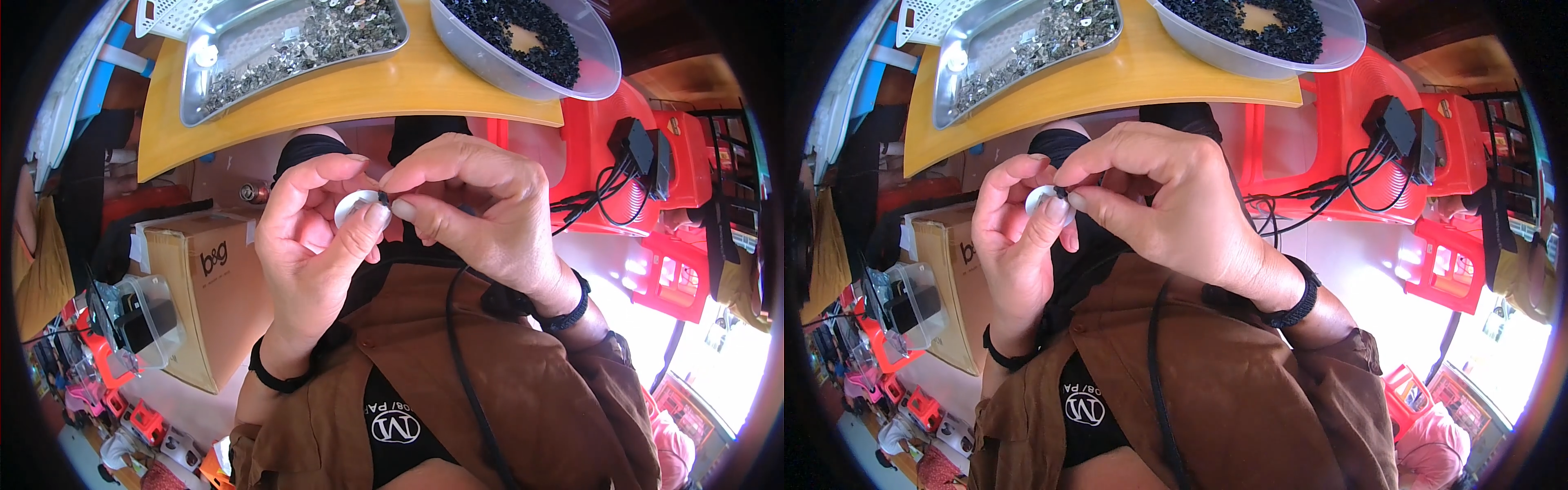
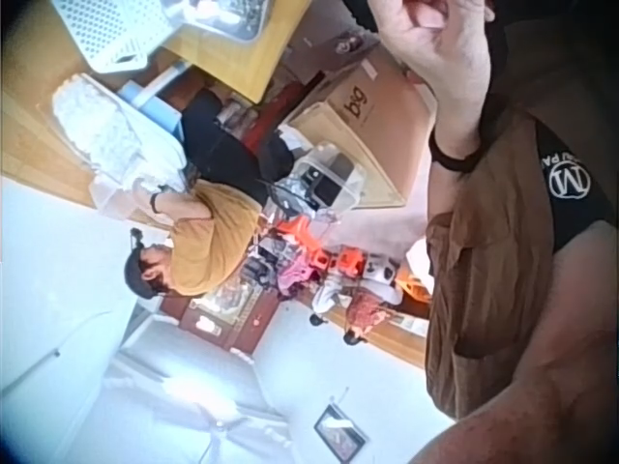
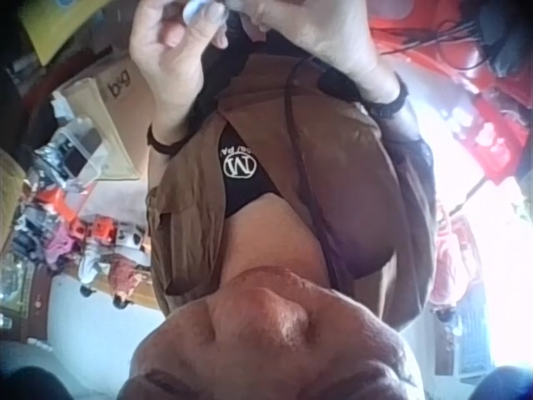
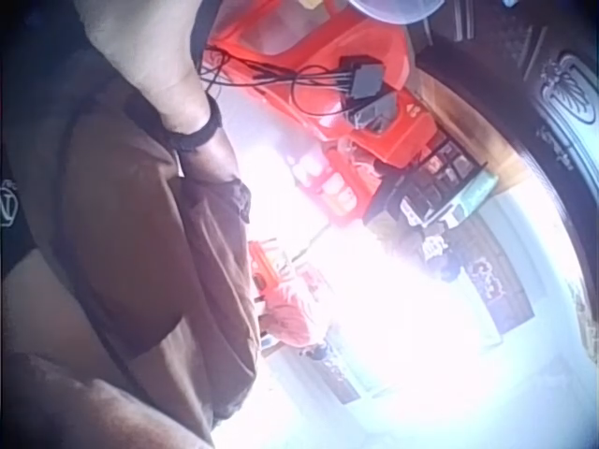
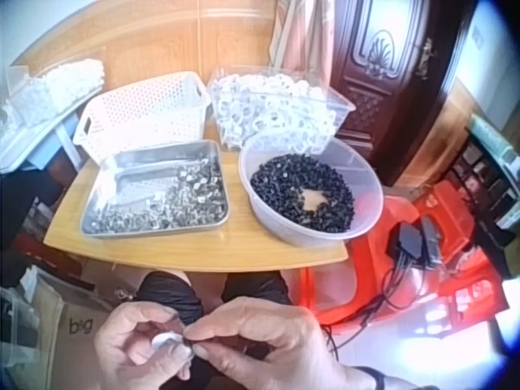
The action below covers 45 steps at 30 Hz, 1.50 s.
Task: Assembling small plastic components by inserting metal pins and black plastic stubs into a white plastic housing.
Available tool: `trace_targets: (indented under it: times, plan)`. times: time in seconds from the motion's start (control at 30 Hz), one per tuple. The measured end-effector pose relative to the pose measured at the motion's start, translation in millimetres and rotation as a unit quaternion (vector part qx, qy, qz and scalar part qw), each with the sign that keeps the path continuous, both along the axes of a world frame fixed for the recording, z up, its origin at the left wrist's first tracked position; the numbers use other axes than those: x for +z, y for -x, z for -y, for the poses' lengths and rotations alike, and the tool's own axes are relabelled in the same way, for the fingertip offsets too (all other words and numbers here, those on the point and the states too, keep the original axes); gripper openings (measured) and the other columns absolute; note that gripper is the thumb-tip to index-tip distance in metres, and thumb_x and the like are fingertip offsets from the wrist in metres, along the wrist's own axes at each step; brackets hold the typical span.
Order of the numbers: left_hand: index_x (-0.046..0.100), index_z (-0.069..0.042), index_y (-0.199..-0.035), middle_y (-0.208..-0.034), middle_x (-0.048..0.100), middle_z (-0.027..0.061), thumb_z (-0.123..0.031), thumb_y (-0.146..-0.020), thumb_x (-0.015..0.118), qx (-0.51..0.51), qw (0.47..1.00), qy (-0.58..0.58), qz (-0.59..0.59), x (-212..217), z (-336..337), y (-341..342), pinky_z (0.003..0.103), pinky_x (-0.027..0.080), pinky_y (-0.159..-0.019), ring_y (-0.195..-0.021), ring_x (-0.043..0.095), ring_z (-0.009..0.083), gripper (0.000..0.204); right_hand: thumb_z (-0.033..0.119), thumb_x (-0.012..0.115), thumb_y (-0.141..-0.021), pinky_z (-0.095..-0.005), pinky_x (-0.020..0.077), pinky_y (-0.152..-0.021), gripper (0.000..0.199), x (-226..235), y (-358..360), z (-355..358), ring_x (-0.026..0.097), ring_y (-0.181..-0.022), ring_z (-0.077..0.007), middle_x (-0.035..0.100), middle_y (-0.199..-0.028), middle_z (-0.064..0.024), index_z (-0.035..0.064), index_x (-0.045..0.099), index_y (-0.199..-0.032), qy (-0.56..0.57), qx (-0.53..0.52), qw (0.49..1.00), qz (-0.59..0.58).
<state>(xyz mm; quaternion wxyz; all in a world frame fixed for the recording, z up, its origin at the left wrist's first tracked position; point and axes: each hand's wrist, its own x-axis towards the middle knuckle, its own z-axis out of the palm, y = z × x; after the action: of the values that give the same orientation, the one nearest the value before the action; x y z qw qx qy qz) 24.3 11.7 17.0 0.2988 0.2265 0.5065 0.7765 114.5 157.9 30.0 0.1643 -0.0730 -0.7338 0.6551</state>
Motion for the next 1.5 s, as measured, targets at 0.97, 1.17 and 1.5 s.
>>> trace_targets:
  times: [0.97, 1.17, 1.5]
  plan:
    - [0.059, 0.003, -0.096, -0.098, 0.054, 0.0080, 0.007, -0.084, 0.061, 0.005, 0.993, 0.036, -0.114, -4.4, 3.8, -1.4, 0.021, 0.049, -0.060, -0.075, 0.055, 0.0090, 0.013, -0.006, 0.067, -0.080, -0.0209, 0.0504, -0.051, 0.017, -4.7, 2.5, -1.8, 0.061, -0.062, -0.0109, 0.065, -0.082, -0.0108, -0.0034, 0.059, -0.094, 0.213, -0.004, 0.976, 0.055]
    - [0.058, 0.003, -0.094, -0.095, 0.054, 0.0067, 0.004, -0.084, 0.062, 0.019, 0.995, 0.037, -0.091, -1.7, 1.6, -0.7, 0.021, 0.050, -0.060, -0.074, 0.055, 0.0088, 0.011, 0.001, 0.065, -0.084, -0.0213, 0.0496, -0.054, 0.012, -4.1, 3.5, -0.8, 0.059, -0.063, -0.0096, 0.063, -0.082, -0.0084, -0.0035, 0.060, -0.094, 0.155, 0.020, 0.986, 0.053]
    - [0.052, 0.005, -0.115, -0.102, 0.056, 0.0096, 0.002, -0.087, 0.059, -0.023, 0.999, 0.023, 0.006, 1.2, -1.0, 0.7, 0.028, 0.055, -0.071, -0.089, 0.061, 0.0165, 0.028, 0.003, 0.060, -0.088, -0.0190, 0.0446, -0.049, 0.009, -11.7, 7.5, -2.7, 0.056, -0.059, -0.0054, 0.061, -0.092, -0.0062, -0.0022, 0.058, -0.096, 0.145, -0.035, 0.989, -0.020]
